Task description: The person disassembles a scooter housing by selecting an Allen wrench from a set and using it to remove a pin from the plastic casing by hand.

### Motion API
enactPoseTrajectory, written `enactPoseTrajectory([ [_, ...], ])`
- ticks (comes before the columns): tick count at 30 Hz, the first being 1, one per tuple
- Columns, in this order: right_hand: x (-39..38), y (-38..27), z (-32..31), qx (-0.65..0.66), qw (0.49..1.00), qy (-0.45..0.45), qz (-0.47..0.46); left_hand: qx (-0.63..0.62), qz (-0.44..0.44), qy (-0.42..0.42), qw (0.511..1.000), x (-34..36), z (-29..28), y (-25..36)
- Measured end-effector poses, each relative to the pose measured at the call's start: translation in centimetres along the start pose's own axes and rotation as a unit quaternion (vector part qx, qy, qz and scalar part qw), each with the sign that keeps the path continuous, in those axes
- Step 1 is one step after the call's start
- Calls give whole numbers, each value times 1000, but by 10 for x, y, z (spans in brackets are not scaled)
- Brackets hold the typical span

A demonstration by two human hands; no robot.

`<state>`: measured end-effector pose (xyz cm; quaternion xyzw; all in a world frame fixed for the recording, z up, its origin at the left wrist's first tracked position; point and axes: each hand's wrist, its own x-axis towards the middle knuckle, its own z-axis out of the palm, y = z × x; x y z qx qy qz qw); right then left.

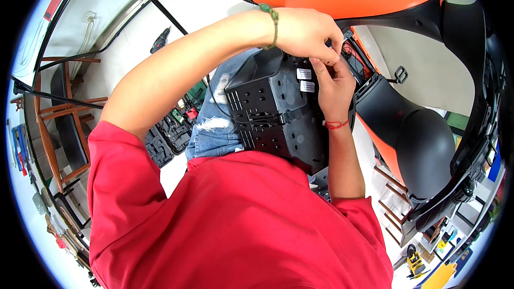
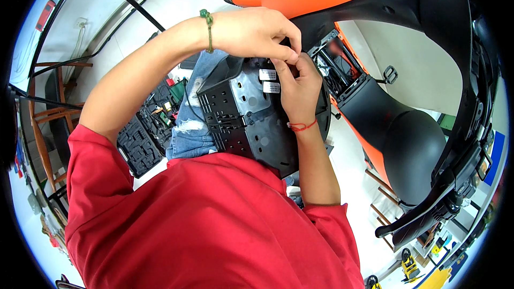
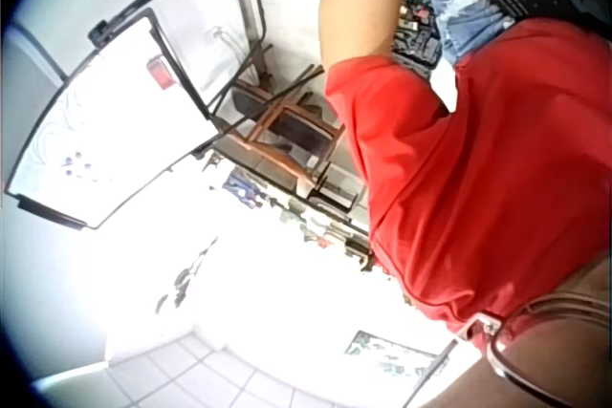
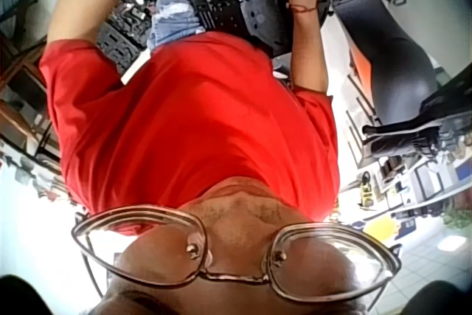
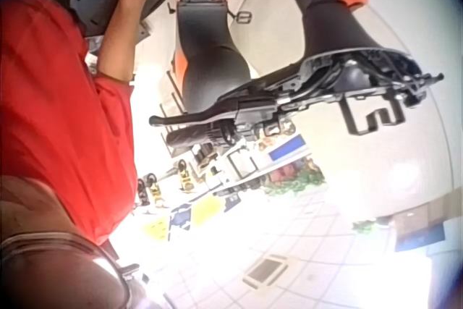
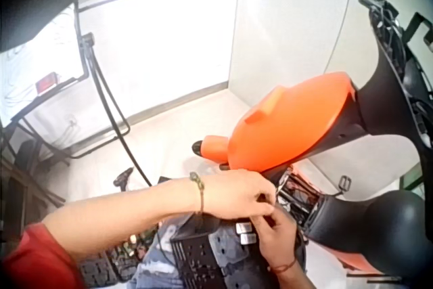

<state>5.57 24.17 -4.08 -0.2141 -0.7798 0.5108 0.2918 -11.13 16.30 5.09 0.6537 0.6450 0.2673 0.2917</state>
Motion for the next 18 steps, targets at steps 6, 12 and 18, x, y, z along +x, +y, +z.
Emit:
enactPoseTrajectory([
  [6, 0, 0, 1, -4, 999, -15, -43, -64, 37, -54, 996, 1, -3, -5],
  [12, -1, -8, 4, -28, 998, -24, -48, 2, 7, 8, 1000, 8, 7, -11],
  [18, 0, -4, 4, -37, 999, -9, -19, 163, -23, 120, 979, 7, 18, 8],
])
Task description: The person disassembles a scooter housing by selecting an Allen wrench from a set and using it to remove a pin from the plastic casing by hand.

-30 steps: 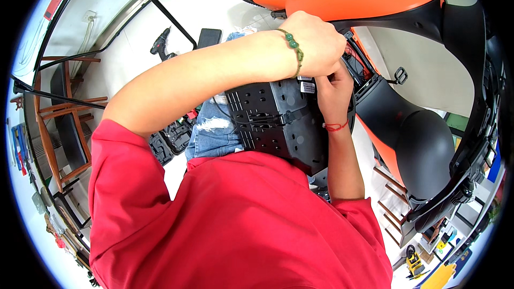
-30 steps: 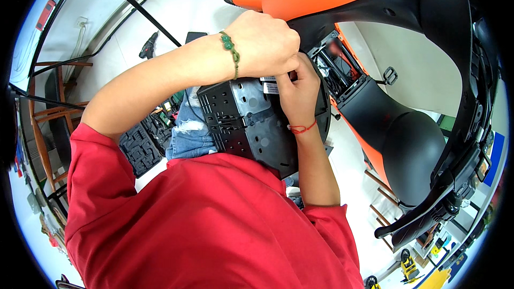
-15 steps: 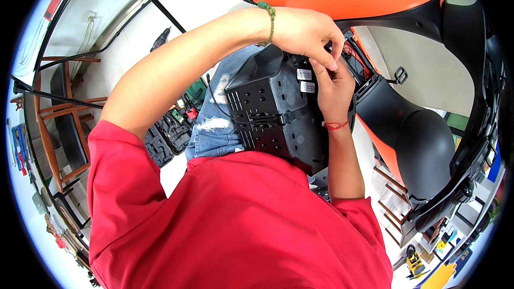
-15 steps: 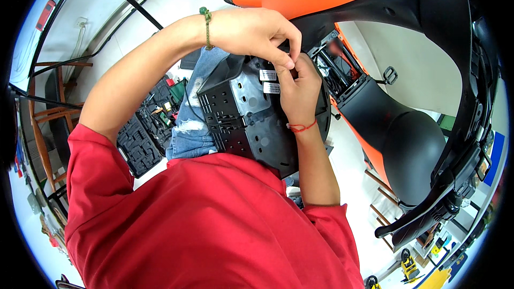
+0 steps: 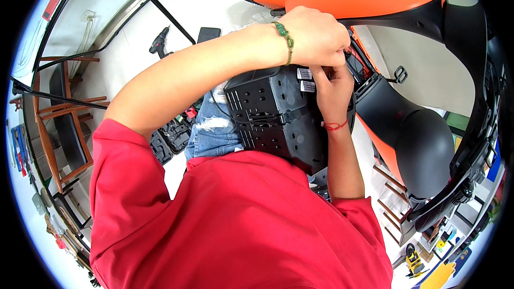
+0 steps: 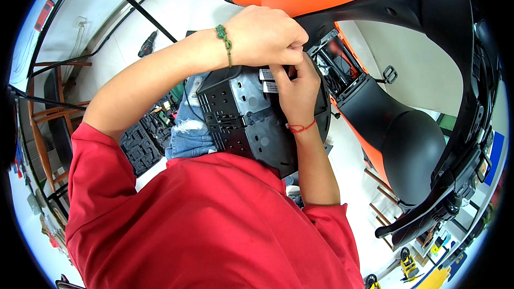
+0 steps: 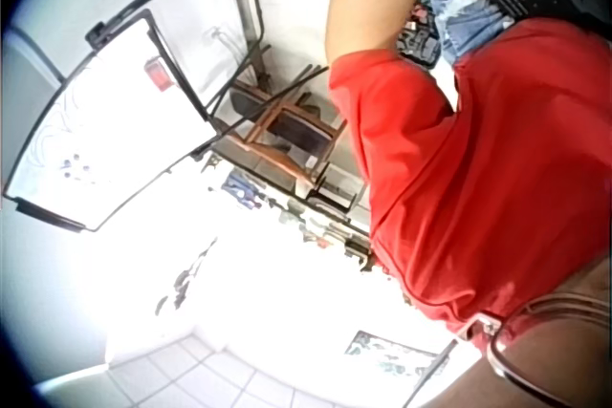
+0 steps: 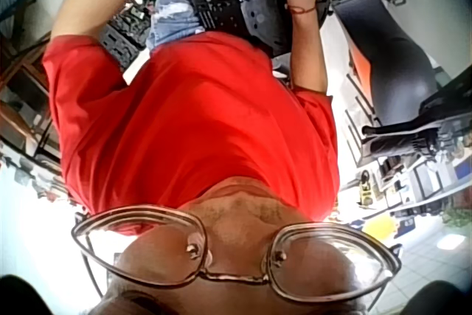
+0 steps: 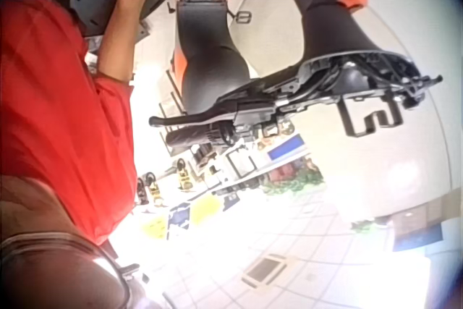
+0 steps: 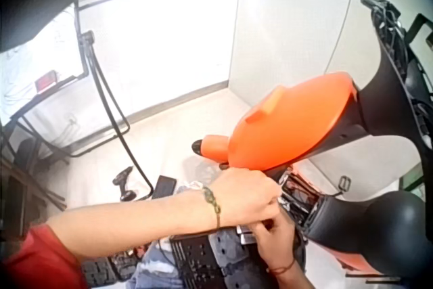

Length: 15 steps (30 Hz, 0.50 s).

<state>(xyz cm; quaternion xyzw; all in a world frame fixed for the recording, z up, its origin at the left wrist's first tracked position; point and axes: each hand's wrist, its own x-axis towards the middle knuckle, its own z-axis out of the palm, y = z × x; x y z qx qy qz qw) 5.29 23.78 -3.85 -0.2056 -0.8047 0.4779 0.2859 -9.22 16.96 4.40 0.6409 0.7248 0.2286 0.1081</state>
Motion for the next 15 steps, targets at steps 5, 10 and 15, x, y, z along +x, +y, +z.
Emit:
enactPoseTrajectory([
  [5, -1, 1, -1, 31, 999, 19, -1, 27, -44, 4, 999, 0, -5, 0],
  [10, -1, -4, -2, 23, 999, 6, -33, -143, 29, -59, 988, -6, -12, -16],
  [15, -1, -8, -4, -8, 999, -14, -48, -142, 29, -97, 985, -8, -18, -14],
])
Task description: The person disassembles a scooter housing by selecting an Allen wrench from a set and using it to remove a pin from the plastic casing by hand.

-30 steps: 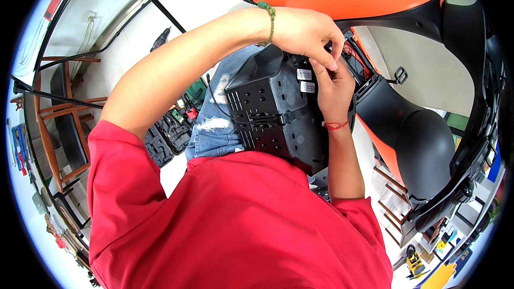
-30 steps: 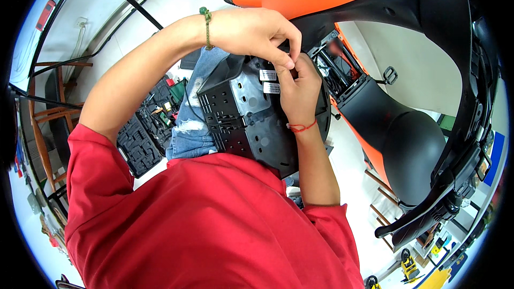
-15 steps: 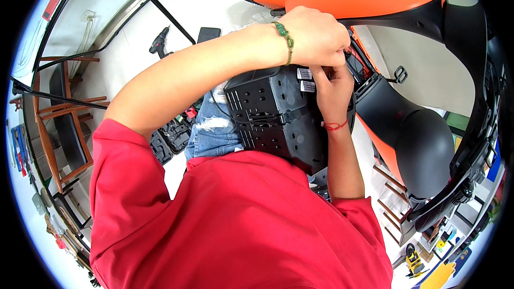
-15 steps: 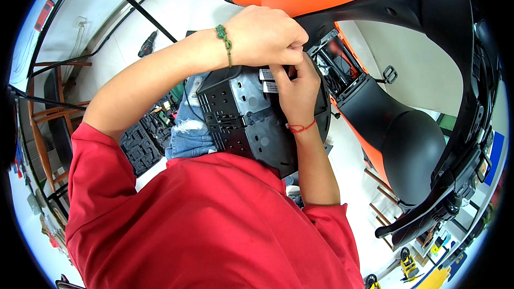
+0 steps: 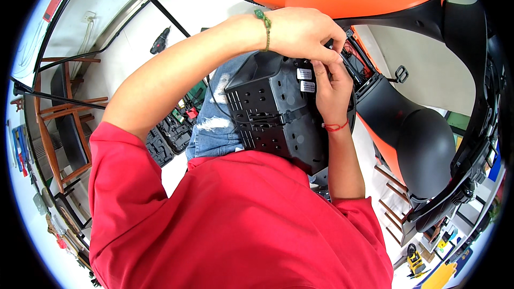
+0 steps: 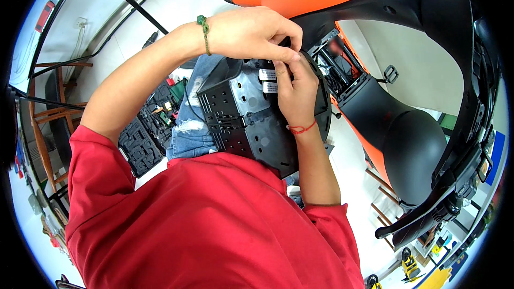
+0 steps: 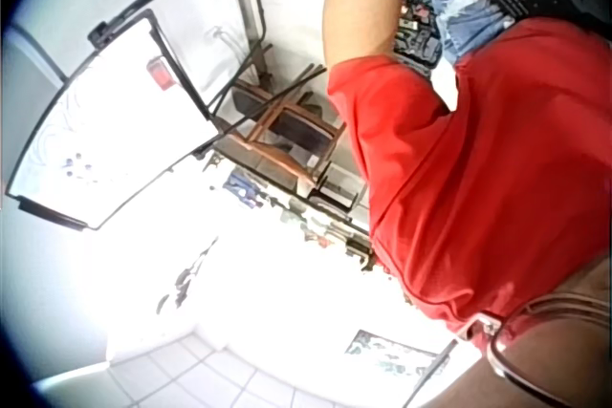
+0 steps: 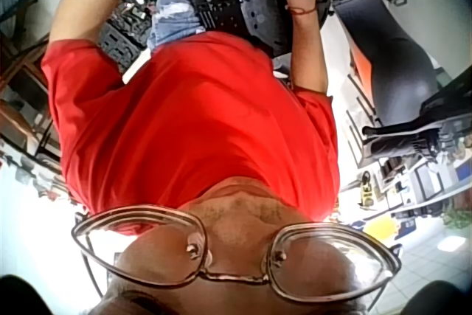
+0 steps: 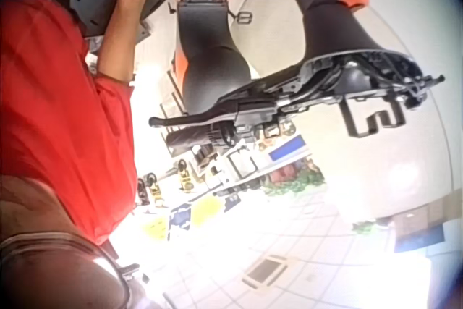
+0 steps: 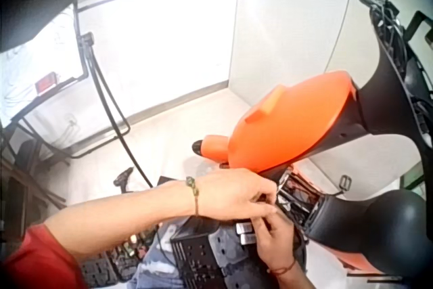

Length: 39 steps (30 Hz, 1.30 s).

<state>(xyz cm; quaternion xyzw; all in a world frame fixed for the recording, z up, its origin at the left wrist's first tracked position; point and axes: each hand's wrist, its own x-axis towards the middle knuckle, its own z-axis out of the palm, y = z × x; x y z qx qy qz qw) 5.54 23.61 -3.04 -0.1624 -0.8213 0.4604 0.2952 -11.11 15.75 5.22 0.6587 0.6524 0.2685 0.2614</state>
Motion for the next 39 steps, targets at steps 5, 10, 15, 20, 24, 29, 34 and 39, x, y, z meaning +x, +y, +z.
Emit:
enactPoseTrajectory([
  [5, 3, 4, 2, 13, 999, -13, -32, -108, -36, 60, 992, 6, 18, -25],
  [10, 5, -7, 0, -28, 999, -7, -24, -5, -95, 74, 993, -8, 20, -37],
  [15, 2, 6, 0, -27, 999, 6, -26, 17, -106, 46, 993, -18, 28, -37],
  [20, 0, -2, 2, 3, 999, 32, 39, 40, -111, 12, 993, -20, 28, -26],
  [24, -2, 1, 3, 74, 994, 44, 66, 60, -86, 52, 993, -21, 39, -27],
  [29, -3, 0, 3, 95, 993, 41, 59, 78, -116, 53, 989, -20, 42, -21],
  [34, -4, -4, 0, 128, 987, 76, 59, 97, -105, 62, 988, -21, 44, -20],
  [39, -2, -11, -10, 149, 976, 129, 92, 76, -126, 60, 987, -22, 42, -18],
])
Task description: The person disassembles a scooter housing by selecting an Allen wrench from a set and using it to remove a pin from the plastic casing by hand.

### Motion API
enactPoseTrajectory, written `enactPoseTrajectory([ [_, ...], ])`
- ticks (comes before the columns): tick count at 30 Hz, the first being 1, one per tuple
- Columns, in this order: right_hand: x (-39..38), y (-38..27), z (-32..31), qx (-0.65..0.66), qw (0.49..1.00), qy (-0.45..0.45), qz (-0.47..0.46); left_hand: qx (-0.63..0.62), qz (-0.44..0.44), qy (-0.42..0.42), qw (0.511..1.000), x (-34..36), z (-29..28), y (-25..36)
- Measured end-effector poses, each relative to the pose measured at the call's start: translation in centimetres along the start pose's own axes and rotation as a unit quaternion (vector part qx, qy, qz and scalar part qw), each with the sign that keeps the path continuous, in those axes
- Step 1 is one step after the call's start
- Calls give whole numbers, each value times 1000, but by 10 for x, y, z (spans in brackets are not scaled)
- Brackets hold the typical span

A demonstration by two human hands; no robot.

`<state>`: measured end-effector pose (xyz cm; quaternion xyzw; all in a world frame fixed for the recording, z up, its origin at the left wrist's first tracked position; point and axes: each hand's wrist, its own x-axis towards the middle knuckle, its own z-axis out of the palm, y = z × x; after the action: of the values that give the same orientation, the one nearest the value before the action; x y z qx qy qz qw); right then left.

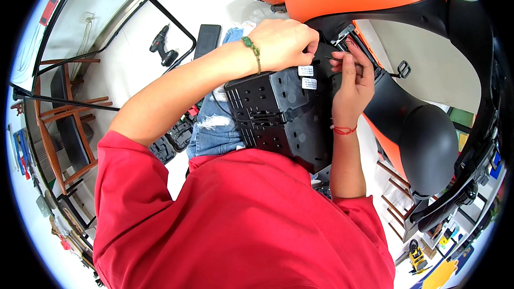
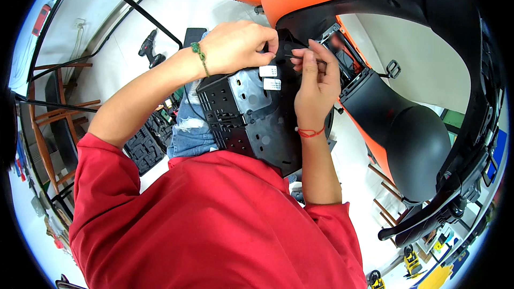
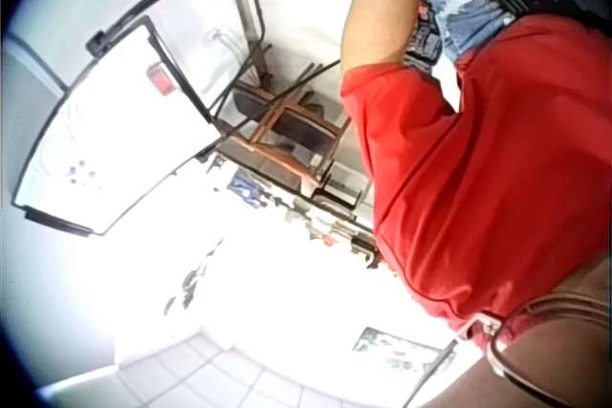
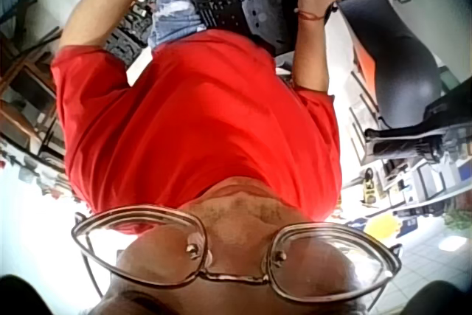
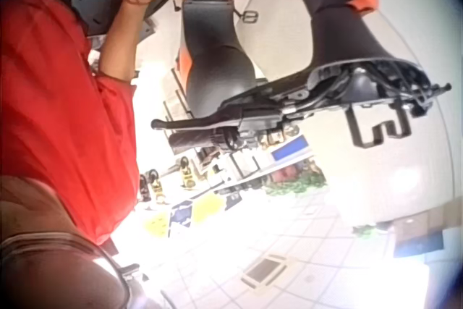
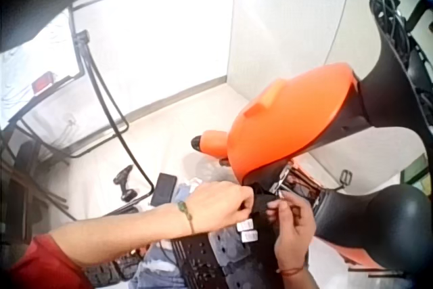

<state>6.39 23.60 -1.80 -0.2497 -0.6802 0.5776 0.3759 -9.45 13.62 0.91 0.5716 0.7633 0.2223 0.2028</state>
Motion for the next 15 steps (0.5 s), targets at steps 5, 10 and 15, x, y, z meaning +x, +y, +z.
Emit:
enactPoseTrajectory([
  [5, -3, 4, -11, 50, 998, 9, 48, -180, 9, 16, 984, 3, -5, -8],
  [10, -10, 4, -20, 72, 991, -16, 108, -654, -81, -17, 752, -34, -15, -24],
  [15, -17, 2, -27, 44, 989, -33, 139, -869, -105, 60, 479, -87, 16, -44],
])
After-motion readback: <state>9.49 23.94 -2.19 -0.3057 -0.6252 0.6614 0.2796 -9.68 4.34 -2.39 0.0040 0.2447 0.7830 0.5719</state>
